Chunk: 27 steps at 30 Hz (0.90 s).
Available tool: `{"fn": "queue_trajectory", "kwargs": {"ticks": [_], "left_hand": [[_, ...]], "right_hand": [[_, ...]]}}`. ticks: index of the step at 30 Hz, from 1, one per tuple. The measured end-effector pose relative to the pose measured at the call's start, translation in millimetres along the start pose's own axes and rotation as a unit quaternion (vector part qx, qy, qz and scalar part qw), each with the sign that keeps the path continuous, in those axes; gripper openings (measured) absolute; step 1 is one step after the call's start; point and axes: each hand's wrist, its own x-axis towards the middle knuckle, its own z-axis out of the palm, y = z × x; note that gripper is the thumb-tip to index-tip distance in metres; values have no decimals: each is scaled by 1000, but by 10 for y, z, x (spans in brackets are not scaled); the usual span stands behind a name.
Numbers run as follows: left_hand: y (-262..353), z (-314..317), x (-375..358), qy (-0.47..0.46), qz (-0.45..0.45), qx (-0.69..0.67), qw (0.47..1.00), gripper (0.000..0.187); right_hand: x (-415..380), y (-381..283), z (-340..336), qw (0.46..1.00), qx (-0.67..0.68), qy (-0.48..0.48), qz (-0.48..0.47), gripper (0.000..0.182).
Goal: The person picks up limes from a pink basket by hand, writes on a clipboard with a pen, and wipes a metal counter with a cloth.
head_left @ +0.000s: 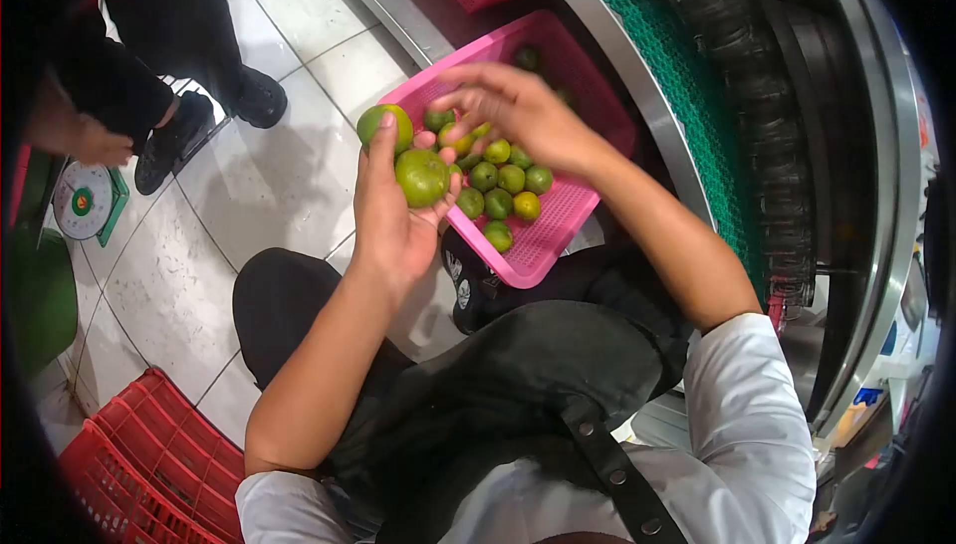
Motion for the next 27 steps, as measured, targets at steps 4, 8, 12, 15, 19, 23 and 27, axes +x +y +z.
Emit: {"fn": "queue_trajectory", "kwargs": {"ticks": [4,8,12,15,19,23,27], "left_hand": [[56,-7,114,17,35,23,999,47],[106,-44,187,7,15,-19,1000,50],[148,-95,143,15,28,-44,999,52],[159,-106,145,19,39,-44,998,52],[162,-106,195,6,49,-33,998,52],[147,-142,340,-2,53,-35,998,53],[128,-145,402,10,44,-25,999,53]], "right_hand": [[449,992,-992,874,-464,126,62,37],[610,2369,-1872,836,-466,261,124,61],[800,2462,-1834,822,-365,428,89,61],[837,2445,-1852,806,-424,409,59,61],[967,2835,-2314,799,-525,290,39,54],[1094,3267,-2738,810,-425,397,-74,49],[711,2868,-2510,908,-255,331,33,49]]}}
